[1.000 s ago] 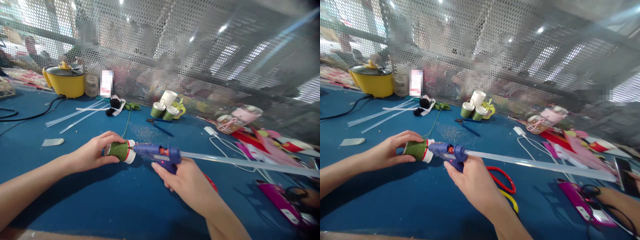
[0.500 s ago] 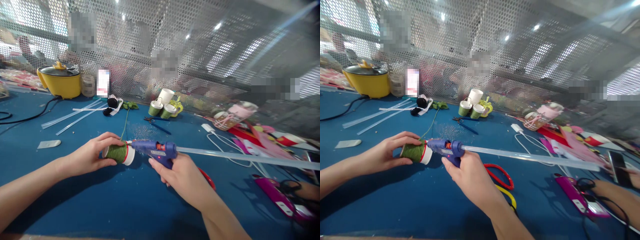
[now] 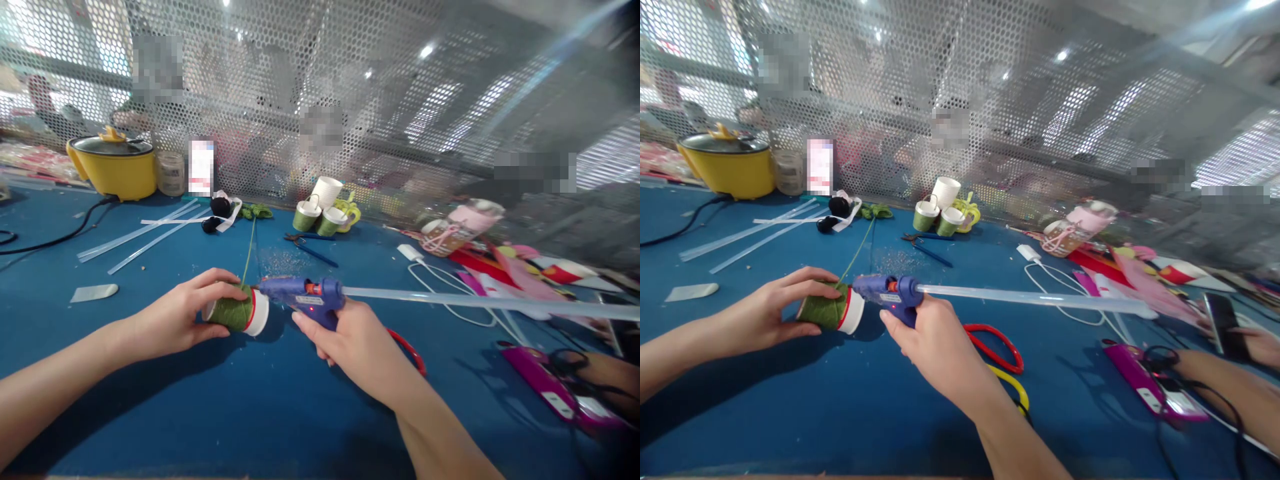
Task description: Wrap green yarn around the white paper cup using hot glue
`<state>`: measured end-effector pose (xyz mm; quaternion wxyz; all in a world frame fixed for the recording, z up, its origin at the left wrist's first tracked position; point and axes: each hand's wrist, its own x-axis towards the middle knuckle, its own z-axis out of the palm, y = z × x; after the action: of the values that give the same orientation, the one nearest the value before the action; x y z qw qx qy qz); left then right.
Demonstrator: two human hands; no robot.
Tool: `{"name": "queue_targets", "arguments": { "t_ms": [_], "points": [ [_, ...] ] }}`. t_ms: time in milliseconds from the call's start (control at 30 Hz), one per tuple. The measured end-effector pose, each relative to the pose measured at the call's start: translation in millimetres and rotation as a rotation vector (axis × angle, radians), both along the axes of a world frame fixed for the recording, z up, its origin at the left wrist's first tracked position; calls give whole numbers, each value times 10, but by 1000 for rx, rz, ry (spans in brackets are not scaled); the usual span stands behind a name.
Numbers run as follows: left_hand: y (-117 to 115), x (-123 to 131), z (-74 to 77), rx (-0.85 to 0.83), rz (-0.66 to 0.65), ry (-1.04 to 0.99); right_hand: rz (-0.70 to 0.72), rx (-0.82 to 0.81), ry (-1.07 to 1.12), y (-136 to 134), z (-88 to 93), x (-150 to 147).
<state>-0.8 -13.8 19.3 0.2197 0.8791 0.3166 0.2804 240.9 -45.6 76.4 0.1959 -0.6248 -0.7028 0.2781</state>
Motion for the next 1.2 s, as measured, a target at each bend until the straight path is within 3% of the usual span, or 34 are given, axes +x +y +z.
{"name": "queue_targets", "arguments": {
  "t_ms": [567,1200],
  "points": [
    [16,-10,0,1,-8,-5,-2,-1,-19,-9,12,3],
    [49,-21,-15,-91,66,-87,34,23,-46,-64,32,10]
  ]
}}
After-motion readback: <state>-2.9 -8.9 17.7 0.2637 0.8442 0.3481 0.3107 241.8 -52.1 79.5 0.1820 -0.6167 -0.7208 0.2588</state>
